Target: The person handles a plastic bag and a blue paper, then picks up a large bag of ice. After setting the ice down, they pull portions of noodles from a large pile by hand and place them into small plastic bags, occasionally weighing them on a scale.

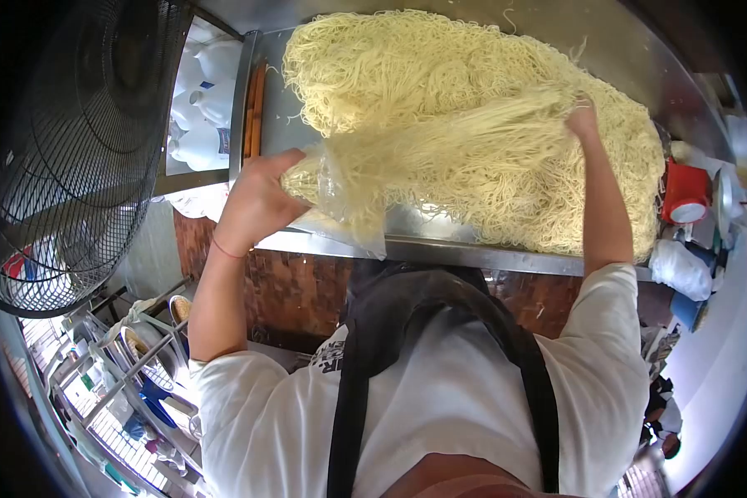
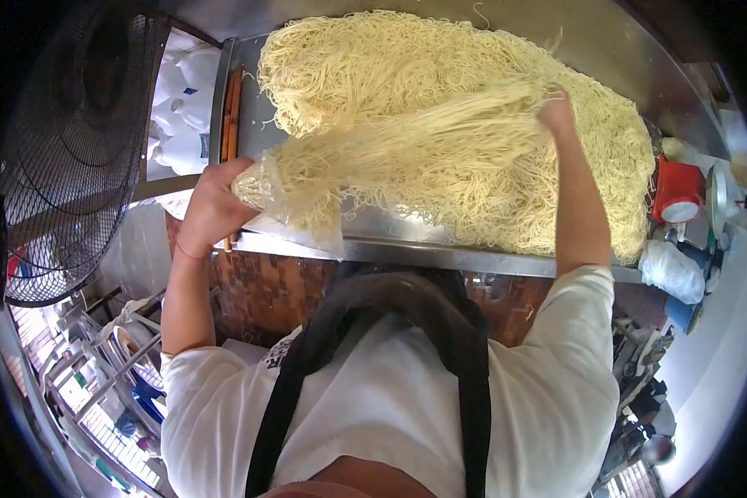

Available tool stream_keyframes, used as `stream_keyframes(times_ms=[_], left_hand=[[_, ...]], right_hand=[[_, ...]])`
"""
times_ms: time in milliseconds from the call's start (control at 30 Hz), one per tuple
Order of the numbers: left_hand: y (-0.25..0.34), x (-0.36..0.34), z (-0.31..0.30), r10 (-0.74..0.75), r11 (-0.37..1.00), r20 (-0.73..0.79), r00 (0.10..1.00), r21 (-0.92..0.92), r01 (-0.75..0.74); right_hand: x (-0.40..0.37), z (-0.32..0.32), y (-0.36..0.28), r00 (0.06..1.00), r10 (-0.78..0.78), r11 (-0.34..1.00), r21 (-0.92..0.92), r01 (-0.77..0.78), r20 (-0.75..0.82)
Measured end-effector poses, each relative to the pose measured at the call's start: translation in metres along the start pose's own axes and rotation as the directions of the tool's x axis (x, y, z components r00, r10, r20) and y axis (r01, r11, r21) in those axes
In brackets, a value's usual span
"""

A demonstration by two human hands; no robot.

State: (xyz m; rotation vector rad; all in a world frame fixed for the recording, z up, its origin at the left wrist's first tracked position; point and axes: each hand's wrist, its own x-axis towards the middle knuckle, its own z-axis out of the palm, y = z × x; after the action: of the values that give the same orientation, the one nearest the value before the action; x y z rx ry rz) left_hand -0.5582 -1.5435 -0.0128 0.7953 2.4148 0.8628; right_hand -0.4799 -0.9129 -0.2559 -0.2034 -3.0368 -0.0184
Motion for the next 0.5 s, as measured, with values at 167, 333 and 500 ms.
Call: stream_keyframes(times_ms=[167,333,500], left_hand=[[-0.06,0.014,0.043,0.264,0.925,-0.005,0.964,0.283,-0.252],[-0.088,0.001,0.119,0.194,0.936,-0.38,0.904,0.346,-0.056],[-0.053,-0.038,0.183,-0.1,0.993,-0.573,0.814,-0.013,0.113]], right_hand=[[0.018,0.001,0.114,0.893,0.021,0.95,-0.286,0.122,0.449],[0.046,-0.144,-0.099,0.822,0.183,0.982,-0.145,-0.123,0.54],[0.015,-0.112,-0.325,0.799,-0.523,0.796,0.504,0.334,0.296]])
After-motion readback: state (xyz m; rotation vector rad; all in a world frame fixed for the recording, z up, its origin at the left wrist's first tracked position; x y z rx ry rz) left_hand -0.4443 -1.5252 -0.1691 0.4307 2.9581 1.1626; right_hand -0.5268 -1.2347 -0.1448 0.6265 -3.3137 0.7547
